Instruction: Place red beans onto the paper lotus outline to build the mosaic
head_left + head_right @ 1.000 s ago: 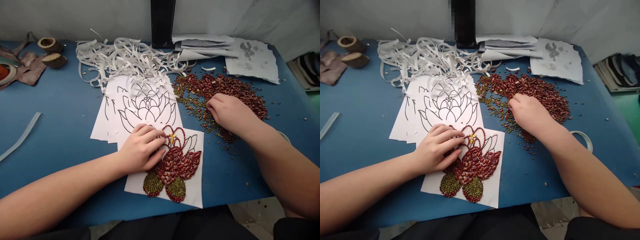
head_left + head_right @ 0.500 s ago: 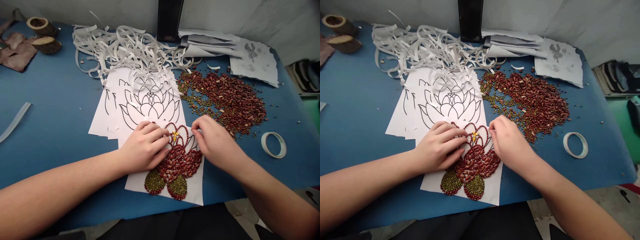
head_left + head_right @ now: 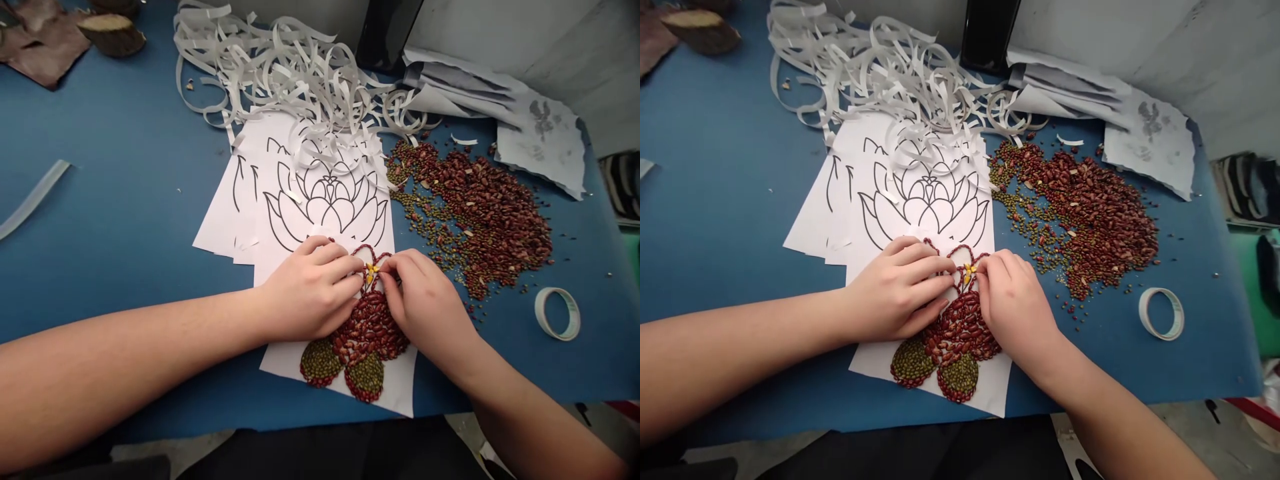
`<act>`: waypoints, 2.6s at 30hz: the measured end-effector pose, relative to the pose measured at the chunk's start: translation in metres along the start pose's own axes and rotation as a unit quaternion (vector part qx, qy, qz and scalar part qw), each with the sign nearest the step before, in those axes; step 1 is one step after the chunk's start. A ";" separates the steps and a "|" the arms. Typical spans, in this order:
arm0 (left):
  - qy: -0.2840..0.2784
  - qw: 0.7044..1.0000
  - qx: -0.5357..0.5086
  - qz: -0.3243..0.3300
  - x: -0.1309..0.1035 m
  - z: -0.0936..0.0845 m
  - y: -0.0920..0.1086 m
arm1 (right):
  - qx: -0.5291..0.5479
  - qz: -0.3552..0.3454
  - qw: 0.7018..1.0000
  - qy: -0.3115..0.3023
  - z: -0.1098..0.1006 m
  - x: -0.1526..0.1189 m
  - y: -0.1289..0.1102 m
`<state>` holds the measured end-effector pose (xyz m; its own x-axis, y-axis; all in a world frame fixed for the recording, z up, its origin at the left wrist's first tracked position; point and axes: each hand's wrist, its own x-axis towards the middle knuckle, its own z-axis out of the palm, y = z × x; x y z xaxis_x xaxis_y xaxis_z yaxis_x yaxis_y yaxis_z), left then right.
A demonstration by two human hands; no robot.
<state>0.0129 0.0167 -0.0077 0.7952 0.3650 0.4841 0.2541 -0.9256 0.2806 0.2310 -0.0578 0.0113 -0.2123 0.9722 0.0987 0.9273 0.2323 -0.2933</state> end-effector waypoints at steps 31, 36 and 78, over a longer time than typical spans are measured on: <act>-0.008 1.000 0.003 0.002 -0.001 0.000 -0.001 | -0.082 -0.021 0.996 0.015 -0.008 0.009 -0.003; -0.006 1.000 0.002 0.002 -0.001 0.000 0.000 | -0.079 -0.013 0.997 -0.004 -0.010 0.012 -0.001; -0.002 1.000 0.013 0.004 -0.002 0.003 0.000 | -0.055 -0.017 0.998 0.012 -0.015 0.016 0.003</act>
<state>0.0128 0.0160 -0.0112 0.7995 0.3577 0.4826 0.2618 -0.9305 0.2560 0.2353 -0.0424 0.0258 -0.2380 0.9625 0.1302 0.9482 0.2593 -0.1836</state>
